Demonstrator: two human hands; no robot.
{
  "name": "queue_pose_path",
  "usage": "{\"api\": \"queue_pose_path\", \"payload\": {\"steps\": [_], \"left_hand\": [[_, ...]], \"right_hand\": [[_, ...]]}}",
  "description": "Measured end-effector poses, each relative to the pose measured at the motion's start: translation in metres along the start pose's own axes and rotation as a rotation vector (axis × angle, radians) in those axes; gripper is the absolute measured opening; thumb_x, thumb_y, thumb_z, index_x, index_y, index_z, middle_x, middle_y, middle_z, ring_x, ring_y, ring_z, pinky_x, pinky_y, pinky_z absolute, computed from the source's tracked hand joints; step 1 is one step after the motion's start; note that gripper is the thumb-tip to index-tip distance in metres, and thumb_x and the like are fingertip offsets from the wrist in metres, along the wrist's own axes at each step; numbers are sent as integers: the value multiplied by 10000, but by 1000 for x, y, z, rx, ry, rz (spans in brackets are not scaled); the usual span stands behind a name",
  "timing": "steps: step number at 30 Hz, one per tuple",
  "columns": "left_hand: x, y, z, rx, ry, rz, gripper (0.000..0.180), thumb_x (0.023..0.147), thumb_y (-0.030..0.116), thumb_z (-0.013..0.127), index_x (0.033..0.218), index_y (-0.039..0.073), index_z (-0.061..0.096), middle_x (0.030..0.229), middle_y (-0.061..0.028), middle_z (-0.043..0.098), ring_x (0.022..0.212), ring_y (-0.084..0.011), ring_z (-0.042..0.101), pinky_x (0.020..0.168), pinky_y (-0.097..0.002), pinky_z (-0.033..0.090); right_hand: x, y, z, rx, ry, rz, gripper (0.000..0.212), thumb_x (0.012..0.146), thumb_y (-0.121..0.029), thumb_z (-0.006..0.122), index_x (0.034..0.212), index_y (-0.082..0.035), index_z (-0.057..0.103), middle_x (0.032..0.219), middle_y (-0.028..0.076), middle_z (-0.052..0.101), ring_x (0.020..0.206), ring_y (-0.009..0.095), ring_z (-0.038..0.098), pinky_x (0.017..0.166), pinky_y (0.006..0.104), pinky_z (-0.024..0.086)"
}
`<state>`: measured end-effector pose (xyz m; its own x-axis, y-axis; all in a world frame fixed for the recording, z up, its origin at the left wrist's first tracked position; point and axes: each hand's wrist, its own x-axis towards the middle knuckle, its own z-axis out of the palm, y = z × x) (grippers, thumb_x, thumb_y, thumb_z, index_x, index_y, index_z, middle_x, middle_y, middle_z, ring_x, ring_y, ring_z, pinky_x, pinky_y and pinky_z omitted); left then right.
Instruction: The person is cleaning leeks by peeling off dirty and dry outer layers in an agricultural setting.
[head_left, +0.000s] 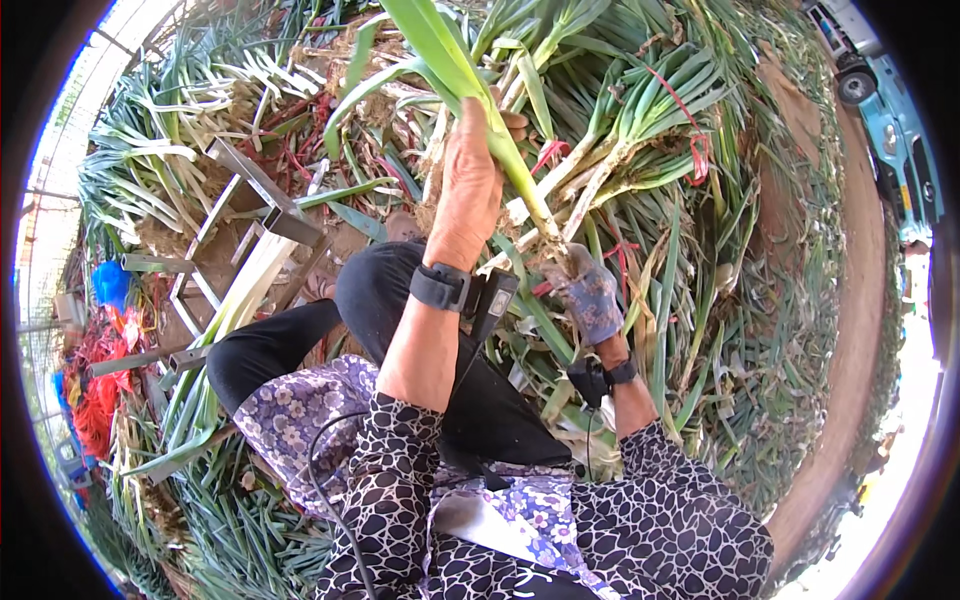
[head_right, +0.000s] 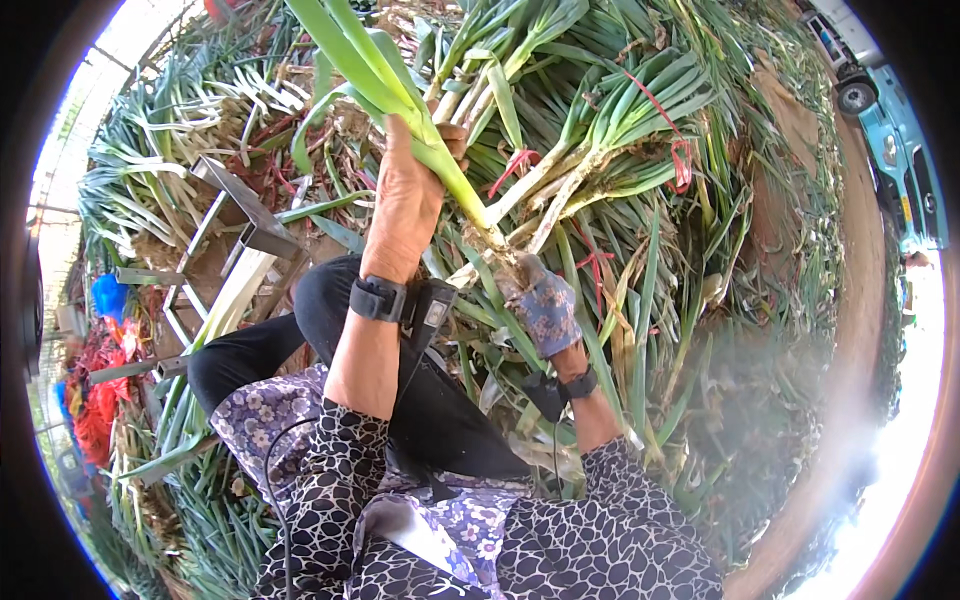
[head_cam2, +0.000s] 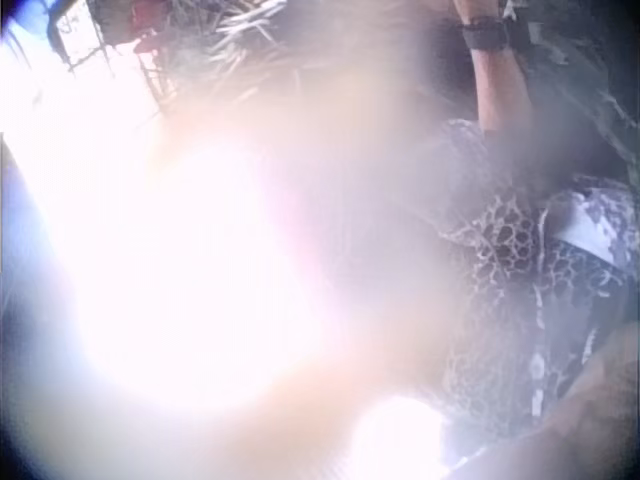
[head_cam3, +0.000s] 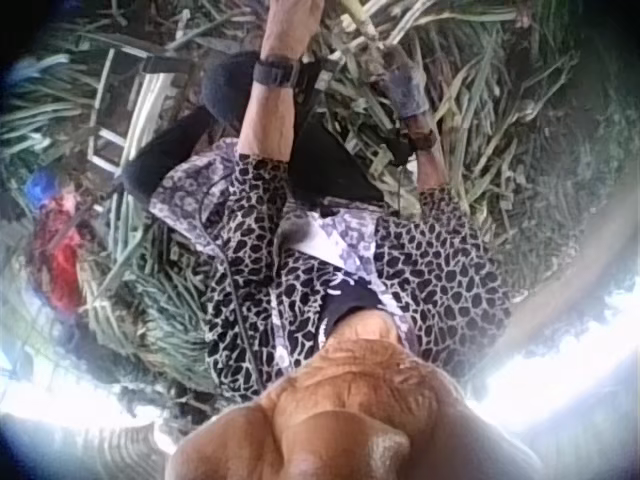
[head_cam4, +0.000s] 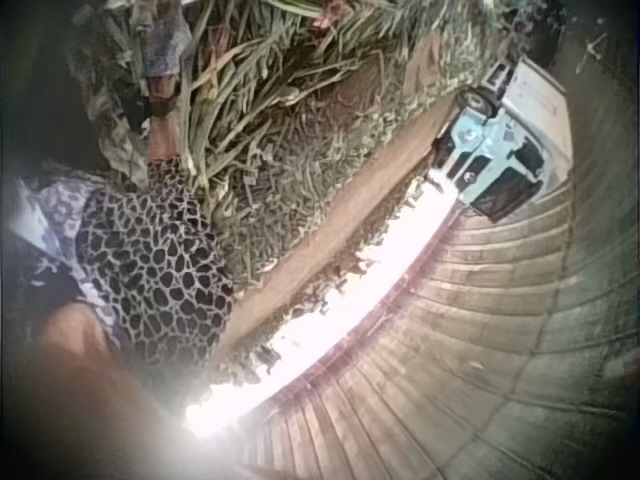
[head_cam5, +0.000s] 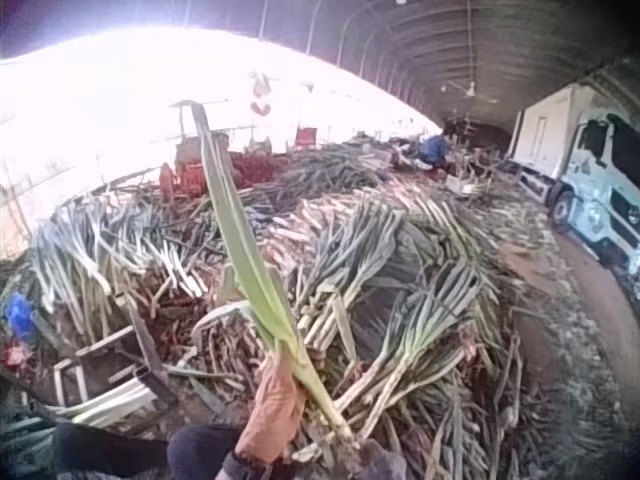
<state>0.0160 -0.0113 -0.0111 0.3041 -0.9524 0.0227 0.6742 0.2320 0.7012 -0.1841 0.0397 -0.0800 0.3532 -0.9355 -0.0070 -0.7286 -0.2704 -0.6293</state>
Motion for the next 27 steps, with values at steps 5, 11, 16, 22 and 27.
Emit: {"api": "queue_pose_path", "payload": {"steps": [5, 11, 16, 22, 27], "left_hand": [[-3, -2, 2, 304, 122, 43, 352, 917, 285, 534, 1136, 10, 518, 824, -34, 576, 708, -96, 550, 600, -250, 448], [-5, 2, -2, 229, 119, 1, 176, 857, 141, 547, 951, -7, 559, 799, -55, 589, 621, -135, 567, 556, -278, 471], [-5, -1, -1, 185, 72, 7, 77, 789, 39, 567, 840, -16, 581, 747, -68, 594, 587, -154, 569, 557, -295, 485], [-6, -6, -8, 151, 239, 23, 77, 745, -18, 547, 801, -58, 581, 728, -112, 621, 552, -192, 596, 515, -320, 504], [-3, -5, -14, -137, 228, -332, 136, 794, -4, 514, 896, -25, 600, 784, -108, 634, 645, -190, 635, 579, -313, 560]], "right_hand": [[-5, 1, 0, 56, 354, -44, 390, 794, -222, 666, 1136, -57, 578, 872, 113, 662, 767, 289, 637, 668, 382, 486], [-7, -13, -6, -157, 442, -105, 284, 813, -165, 666, 1059, -37, 607, 923, 148, 639, 822, 309, 623, 710, 367, 495], [-14, 2, 4, -30, 455, -90, 273, 821, -133, 652, 1067, -24, 601, 898, 119, 646, 787, 234, 638, 684, 324, 497], [-20, 12, 3, 357, 293, -1, 255, 873, -170, 584, 1074, -13, 589, 848, 96, 649, 745, 182, 621, 666, 302, 481], [-25, -12, -14, 617, 41, 129, 303, 889, -233, 538, 1067, 9, 571, 806, 131, 637, 726, 190, 605, 670, 304, 468]]}}
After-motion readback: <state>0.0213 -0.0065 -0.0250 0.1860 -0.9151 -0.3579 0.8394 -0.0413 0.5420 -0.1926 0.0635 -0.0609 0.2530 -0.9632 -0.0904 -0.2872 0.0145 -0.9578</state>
